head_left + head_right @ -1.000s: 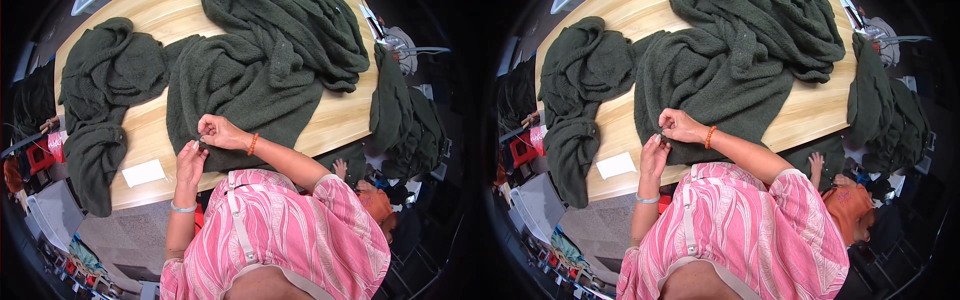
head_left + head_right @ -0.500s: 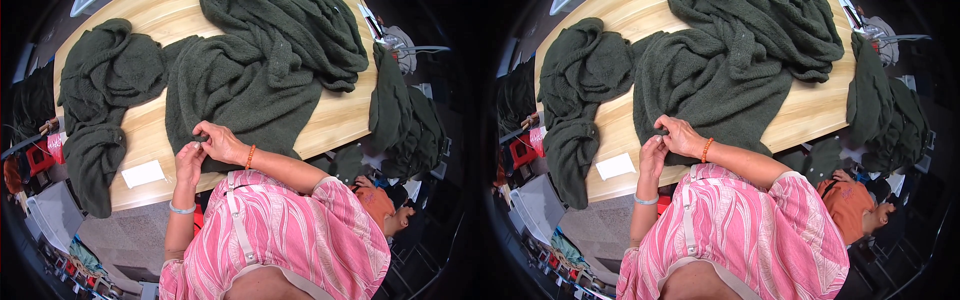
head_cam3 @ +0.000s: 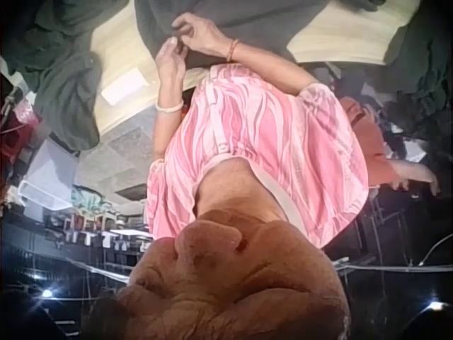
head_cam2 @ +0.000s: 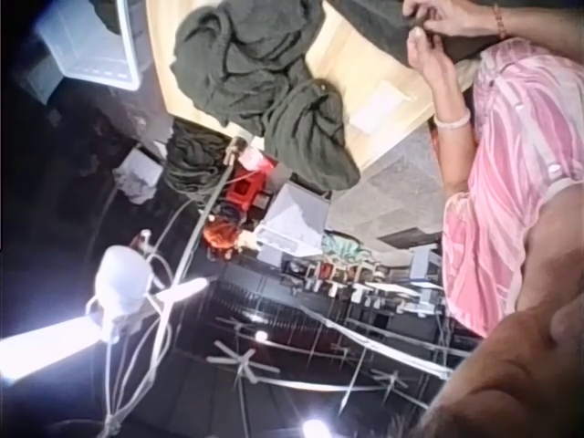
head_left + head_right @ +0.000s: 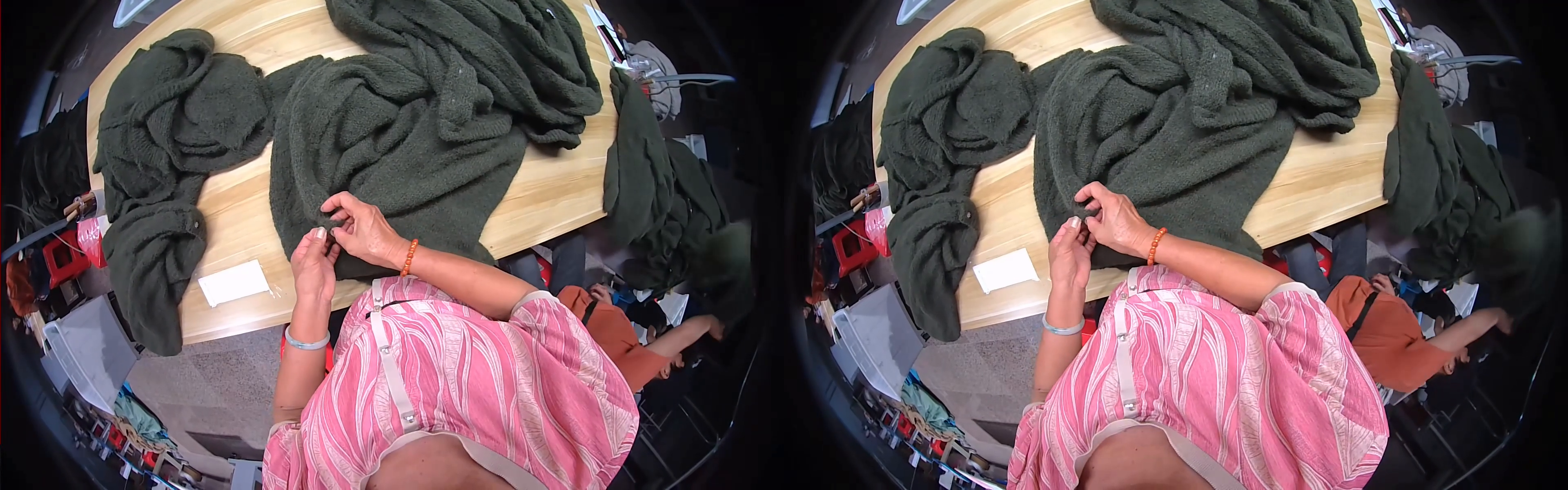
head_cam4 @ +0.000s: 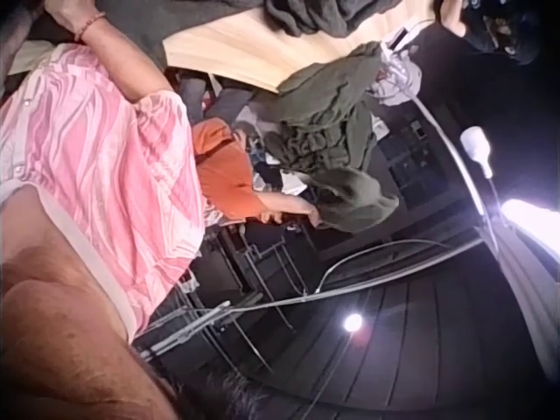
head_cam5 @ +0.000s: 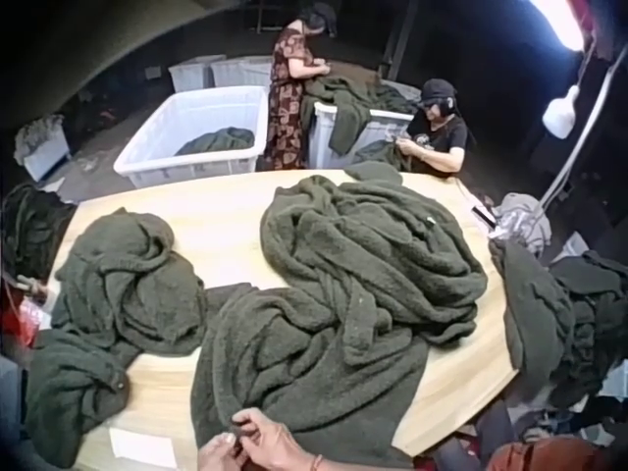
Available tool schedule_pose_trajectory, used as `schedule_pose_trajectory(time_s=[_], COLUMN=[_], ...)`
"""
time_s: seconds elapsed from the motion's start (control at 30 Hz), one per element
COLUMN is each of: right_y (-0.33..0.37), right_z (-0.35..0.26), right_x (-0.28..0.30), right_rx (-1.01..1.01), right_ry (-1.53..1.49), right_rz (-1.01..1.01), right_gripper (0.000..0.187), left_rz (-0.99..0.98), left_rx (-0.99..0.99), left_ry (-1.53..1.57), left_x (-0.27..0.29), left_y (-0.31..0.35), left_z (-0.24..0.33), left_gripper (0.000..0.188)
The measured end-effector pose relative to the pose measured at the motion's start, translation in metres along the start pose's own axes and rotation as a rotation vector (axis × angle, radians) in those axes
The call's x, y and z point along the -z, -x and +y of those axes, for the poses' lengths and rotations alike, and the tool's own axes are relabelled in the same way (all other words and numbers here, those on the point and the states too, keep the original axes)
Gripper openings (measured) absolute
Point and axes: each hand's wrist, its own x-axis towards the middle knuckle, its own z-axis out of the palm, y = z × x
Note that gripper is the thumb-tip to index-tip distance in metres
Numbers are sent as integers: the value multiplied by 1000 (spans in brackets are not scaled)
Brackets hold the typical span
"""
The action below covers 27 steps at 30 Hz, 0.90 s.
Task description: Trimming loose threads from green garments using small scissors.
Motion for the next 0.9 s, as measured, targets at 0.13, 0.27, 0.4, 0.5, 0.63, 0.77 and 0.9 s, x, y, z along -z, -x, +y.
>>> schedule_pose_trajectory(time_s=[0.13, 0.27, 0.4, 0.5, 0.63, 0.77, 0.9], right_y=[-2, -2, 0, 2, -2, -9, -15], right_z=[5, 7, 7, 2, 12, 16, 8], right_x=[1, 0, 0, 2, 1, 5, 11], right_rx=[-15, 69, 15, -77, -143, -174, -176], right_ry=[-82, -104, -118, -151, -267, -195, -97], right_rz=[-70, -35, -43, -63, -82, -153, -202], right_gripper=[34, 33, 34, 35, 36, 38, 40], left_rz=[-32, -55, -52, -32, -2, 18, 8], left_rx=[181, 214, 172, 139, 58, 26, 8], left_ry=[160, 213, 190, 173, 153, 148, 136], left_x=[3, 14, 13, 3, -6, -3, 2], left_y=[0, -5, -5, 0, 5, 5, 4], left_z=[5, 0, -5, -5, -6, -11, -13], left_gripper=[12, 27, 25, 19, 14, 13, 13])
